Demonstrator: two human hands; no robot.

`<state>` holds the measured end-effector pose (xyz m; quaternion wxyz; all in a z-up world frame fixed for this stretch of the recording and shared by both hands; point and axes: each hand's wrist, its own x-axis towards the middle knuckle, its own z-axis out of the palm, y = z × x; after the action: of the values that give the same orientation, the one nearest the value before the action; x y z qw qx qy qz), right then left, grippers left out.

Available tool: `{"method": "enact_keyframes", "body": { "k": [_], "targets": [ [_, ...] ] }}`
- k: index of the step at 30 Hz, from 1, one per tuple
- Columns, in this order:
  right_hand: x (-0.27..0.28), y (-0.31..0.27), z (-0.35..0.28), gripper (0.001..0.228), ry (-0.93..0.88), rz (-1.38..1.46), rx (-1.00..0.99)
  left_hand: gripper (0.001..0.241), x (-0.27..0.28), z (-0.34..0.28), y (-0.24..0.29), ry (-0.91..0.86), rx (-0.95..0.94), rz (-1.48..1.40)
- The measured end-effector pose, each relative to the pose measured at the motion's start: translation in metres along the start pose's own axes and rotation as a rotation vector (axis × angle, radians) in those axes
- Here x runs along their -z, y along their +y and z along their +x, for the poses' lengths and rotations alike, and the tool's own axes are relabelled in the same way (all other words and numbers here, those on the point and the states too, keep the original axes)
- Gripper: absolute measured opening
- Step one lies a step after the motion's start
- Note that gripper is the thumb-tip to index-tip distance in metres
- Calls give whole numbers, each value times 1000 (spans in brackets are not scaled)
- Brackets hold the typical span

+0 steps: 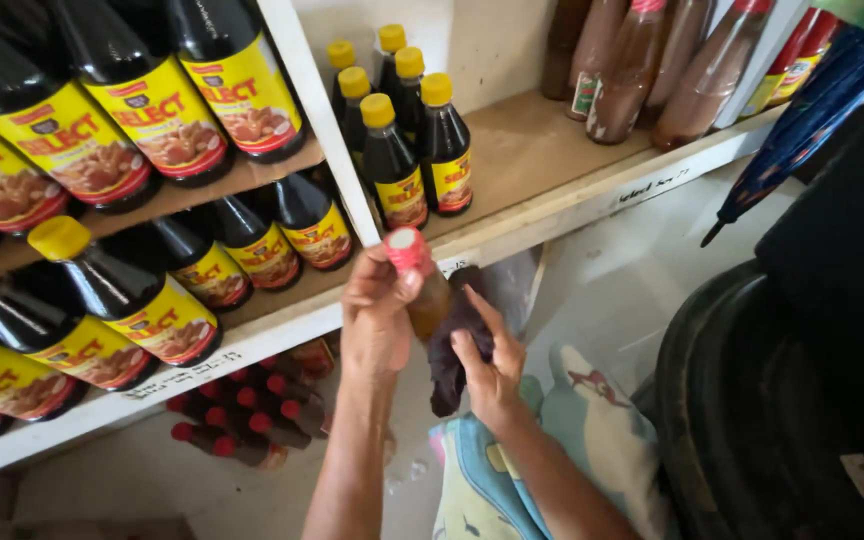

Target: Wiping bottles of sauce with a cloth and organizing them on a shelf.

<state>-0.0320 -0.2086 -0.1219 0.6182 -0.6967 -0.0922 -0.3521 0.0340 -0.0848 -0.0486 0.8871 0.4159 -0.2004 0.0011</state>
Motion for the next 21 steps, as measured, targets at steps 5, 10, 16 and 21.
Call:
{"method": "enact_keyframes", "body": {
  "k": [5,10,16,21],
  "targets": [
    [0,-26,10,50,14,69,-61,34,-13,0,8,2,-55,-22],
    [-4,-26,16,63,21,-295,268,36,-29,2,5,12,-59,46],
    [-6,5,-2,72,138,-332,337,32,-32,31,14,34,-200,-43],
    [4,14,11,81,169,-10,80,30,-30,44,11,8,-194,-154]
  ]
}}
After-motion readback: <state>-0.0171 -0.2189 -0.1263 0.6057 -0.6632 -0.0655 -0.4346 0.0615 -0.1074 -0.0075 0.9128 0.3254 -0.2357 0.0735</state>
